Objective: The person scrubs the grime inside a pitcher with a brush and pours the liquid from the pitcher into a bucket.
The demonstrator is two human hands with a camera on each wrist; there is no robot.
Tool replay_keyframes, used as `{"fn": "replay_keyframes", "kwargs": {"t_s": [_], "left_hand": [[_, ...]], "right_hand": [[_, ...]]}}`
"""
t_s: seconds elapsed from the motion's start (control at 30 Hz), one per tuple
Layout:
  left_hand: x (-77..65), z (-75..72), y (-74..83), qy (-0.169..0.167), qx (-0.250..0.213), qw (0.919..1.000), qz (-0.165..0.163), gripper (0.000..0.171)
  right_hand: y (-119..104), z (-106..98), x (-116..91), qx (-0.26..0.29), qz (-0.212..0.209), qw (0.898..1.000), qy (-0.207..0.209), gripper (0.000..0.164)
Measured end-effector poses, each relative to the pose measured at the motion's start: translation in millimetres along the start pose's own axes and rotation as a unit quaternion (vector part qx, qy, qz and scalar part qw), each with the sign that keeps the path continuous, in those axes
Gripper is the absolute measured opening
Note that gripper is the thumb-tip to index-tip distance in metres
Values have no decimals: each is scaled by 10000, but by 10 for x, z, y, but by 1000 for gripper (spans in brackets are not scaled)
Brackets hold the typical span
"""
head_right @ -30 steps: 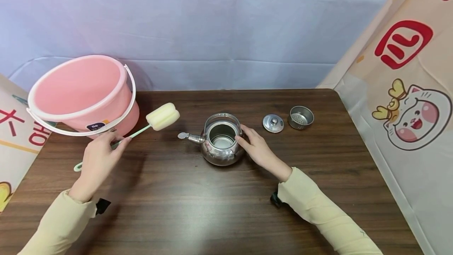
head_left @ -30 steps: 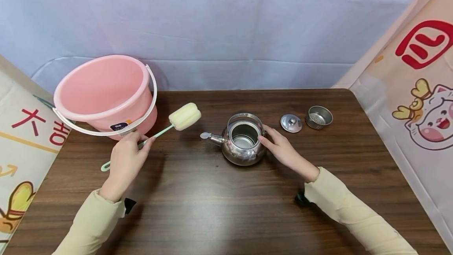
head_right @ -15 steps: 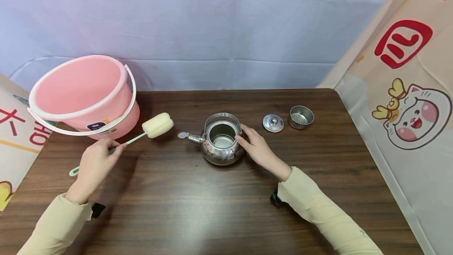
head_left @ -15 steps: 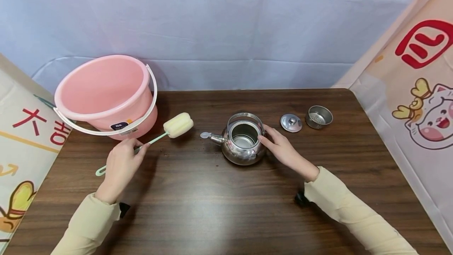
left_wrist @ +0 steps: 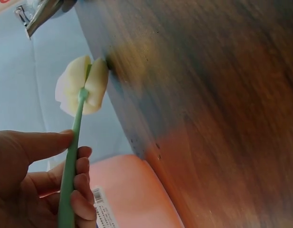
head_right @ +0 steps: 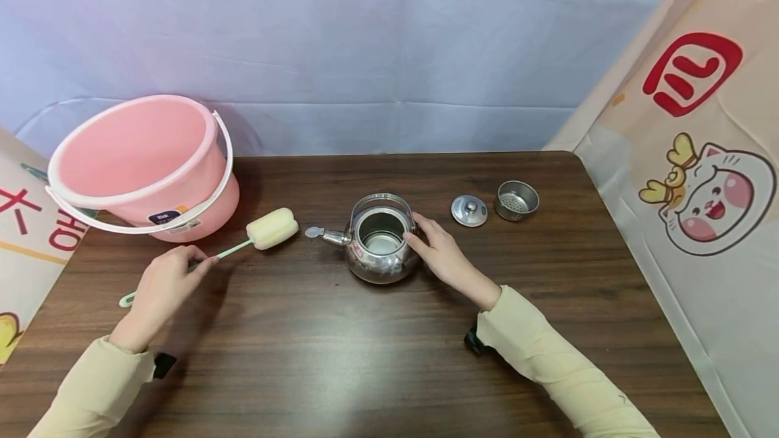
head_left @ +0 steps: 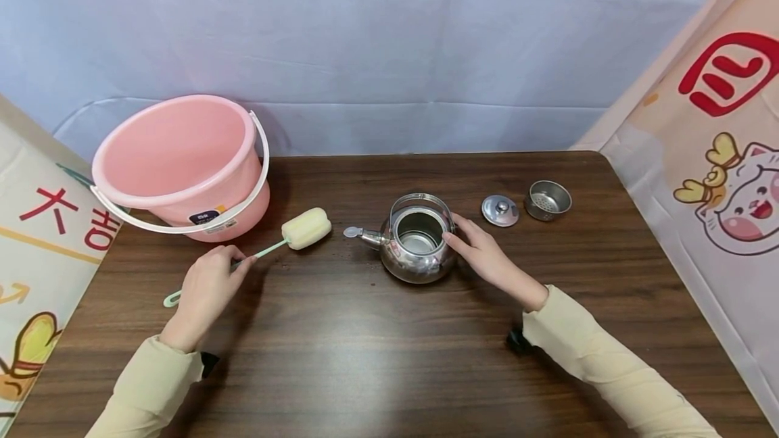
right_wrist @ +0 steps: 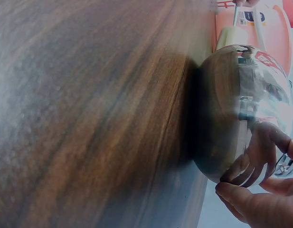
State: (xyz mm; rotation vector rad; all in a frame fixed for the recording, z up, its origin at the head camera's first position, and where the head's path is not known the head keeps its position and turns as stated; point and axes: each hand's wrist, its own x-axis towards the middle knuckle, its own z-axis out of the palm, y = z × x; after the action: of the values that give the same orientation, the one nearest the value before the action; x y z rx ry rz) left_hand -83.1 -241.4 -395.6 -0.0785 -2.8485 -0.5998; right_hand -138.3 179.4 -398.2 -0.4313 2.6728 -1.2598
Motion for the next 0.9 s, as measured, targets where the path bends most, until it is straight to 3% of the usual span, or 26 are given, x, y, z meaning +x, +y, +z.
{"fn": "replay_keyframes", "kwargs": {"t_s": [0.3,0.43,0.7,0.9], "left_hand": [[-25,-31,-58,-1025,86,9947,-72,7],[-36,0,-85,-1302,140,9913,-115,5],[-51,60,-105,-1496,249,9884,-93,6],[-55,77,-106,-1459,323,9888,-26,7]], "right_hand": [[1,-3,-1,11,5,10000,9,50],[1,-4,-2,-43,3,10000,16,50],[-8,-2,-5,-23,28,10000,25,49],[-13,-2,-4,22,30,10000,34,49]]}}
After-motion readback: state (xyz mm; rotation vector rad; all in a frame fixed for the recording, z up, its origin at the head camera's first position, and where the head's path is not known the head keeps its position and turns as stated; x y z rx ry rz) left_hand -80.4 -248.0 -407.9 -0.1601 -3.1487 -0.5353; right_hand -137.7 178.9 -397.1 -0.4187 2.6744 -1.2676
